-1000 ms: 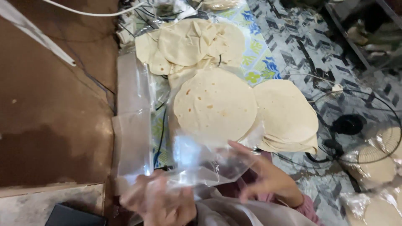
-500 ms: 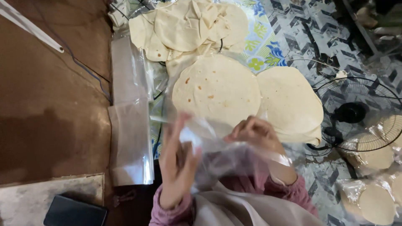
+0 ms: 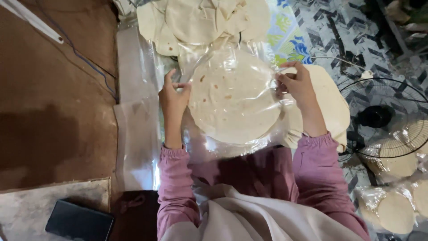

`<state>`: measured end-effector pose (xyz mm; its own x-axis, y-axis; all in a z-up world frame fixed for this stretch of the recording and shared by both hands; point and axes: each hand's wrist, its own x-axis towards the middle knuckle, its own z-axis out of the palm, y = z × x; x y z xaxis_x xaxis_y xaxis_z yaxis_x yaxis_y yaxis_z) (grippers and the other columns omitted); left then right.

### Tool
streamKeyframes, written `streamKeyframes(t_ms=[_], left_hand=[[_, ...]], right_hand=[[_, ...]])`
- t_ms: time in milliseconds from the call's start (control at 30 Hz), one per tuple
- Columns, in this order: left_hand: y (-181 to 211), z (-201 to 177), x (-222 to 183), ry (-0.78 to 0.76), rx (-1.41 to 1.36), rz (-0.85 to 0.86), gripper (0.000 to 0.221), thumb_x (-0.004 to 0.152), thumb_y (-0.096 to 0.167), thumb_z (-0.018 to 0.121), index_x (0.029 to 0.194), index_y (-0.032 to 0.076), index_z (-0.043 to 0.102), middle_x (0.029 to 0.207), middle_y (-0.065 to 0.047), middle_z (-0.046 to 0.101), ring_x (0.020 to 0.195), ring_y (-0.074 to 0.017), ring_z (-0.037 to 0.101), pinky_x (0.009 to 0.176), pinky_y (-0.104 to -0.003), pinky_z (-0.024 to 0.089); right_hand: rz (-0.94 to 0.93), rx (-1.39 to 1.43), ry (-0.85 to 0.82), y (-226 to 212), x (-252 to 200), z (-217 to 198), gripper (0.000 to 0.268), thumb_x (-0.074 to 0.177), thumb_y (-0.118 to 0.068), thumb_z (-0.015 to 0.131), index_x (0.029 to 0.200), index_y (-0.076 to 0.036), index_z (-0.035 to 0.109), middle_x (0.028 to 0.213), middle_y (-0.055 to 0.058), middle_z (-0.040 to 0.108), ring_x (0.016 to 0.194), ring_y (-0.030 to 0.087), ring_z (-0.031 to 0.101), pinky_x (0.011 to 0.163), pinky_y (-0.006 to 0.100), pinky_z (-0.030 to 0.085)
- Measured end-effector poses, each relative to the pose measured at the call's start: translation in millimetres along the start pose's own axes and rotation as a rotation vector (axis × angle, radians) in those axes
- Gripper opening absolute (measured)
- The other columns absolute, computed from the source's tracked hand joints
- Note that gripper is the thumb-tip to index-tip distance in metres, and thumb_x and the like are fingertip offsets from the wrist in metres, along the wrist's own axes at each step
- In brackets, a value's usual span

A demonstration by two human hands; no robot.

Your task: The person stacks circular flatbreads and places them into plastic bags by hand.

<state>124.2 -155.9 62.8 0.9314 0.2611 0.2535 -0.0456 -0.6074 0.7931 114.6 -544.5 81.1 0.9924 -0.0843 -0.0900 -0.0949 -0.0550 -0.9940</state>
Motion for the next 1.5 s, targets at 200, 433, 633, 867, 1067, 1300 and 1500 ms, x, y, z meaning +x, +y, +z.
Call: streamKeyframes(t_ms=[200, 433, 633, 867, 1067, 1300, 1500], left_hand=[[-4, -8, -13, -0.103, -0.355, -0.197, 0.074, 0.082, 0.015, 0.084, 0.144, 0.008, 0.045, 0.083, -0.007, 0.073, 0.063, -0.0136, 0.068, 0.059, -0.031, 0.056], [-10, -5, -35, -0.035, -0.441, -0.042, 0.074, 0.089, 0.009, 0.082, 0.151, 0.009, 0.042, 0.086, -0.005, 0.071, 0.066, -0.0067, 0.060, 0.062, -0.023, 0.053], [-3, -15, -58, -0.026, -0.430, -0.039, 0.071, 0.084, 0.010, 0.089, 0.143, 0.007, 0.051, 0.096, -0.005, 0.068, 0.071, -0.0055, 0.059, 0.067, -0.023, 0.054], [-44, -1, -50, -0.239, -0.774, -0.135, 0.061, 0.086, 0.008, 0.084, 0.141, 0.008, 0.057, 0.107, -0.001, 0.061, 0.085, -0.0068, 0.062, 0.076, -0.023, 0.055], [-35, 4, -52, -0.207, -0.753, -0.102, 0.048, 0.093, 0.005, 0.074, 0.139, 0.009, 0.059, 0.108, -0.003, 0.060, 0.089, -0.0105, 0.063, 0.080, -0.025, 0.053], [-22, 15, -64, -0.051, -0.422, 0.104, 0.037, 0.114, 0.027, 0.039, 0.142, 0.012, 0.058, 0.134, -0.007, 0.059, 0.123, -0.0214, 0.049, 0.110, -0.035, 0.038], [-26, -9, -63, -0.221, -0.570, -0.047, 0.062, 0.092, 0.026, 0.074, 0.148, 0.014, 0.051, 0.115, -0.004, 0.053, 0.096, -0.0139, 0.051, 0.086, -0.029, 0.047]], right_hand=[[-0.219, -0.114, 0.003, -27, -9, 9, 0.025, 0.099, 0.000, 0.065, 0.122, -0.005, 0.056, 0.071, 0.005, 0.064, 0.055, 0.011, 0.061, 0.047, 0.027, 0.047], [-0.283, -0.323, 0.028, 0, -15, 5, 0.021, 0.108, -0.003, 0.058, 0.118, -0.002, 0.077, 0.077, 0.001, 0.064, 0.065, 0.004, 0.055, 0.057, 0.022, 0.046], [-0.395, -0.527, 0.052, -16, -61, 27, 0.029, 0.097, -0.008, 0.073, 0.126, -0.002, 0.072, 0.086, 0.002, 0.054, 0.070, 0.008, 0.047, 0.061, 0.024, 0.040], [-0.385, -0.253, 0.042, 21, -66, 21, 0.033, 0.103, -0.009, 0.067, 0.136, -0.006, 0.069, 0.090, -0.003, 0.051, 0.081, 0.005, 0.046, 0.075, 0.020, 0.041], [-0.277, -0.098, 0.018, 45, -60, 17, 0.039, 0.110, -0.015, 0.061, 0.149, -0.008, 0.062, 0.090, -0.004, 0.046, 0.083, 0.006, 0.039, 0.078, 0.020, 0.036], [-0.361, -0.214, -0.133, 26, -69, 28, 0.051, 0.110, -0.024, 0.042, 0.158, -0.007, 0.039, 0.164, 0.012, 0.040, 0.153, 0.022, 0.034, 0.126, 0.034, 0.024], [0.025, -0.601, 0.020, 25, -49, -10, 0.073, 0.107, -0.035, 0.033, 0.175, -0.018, 0.013, 0.141, 0.021, 0.056, 0.121, 0.038, 0.052, 0.107, 0.039, 0.040]])
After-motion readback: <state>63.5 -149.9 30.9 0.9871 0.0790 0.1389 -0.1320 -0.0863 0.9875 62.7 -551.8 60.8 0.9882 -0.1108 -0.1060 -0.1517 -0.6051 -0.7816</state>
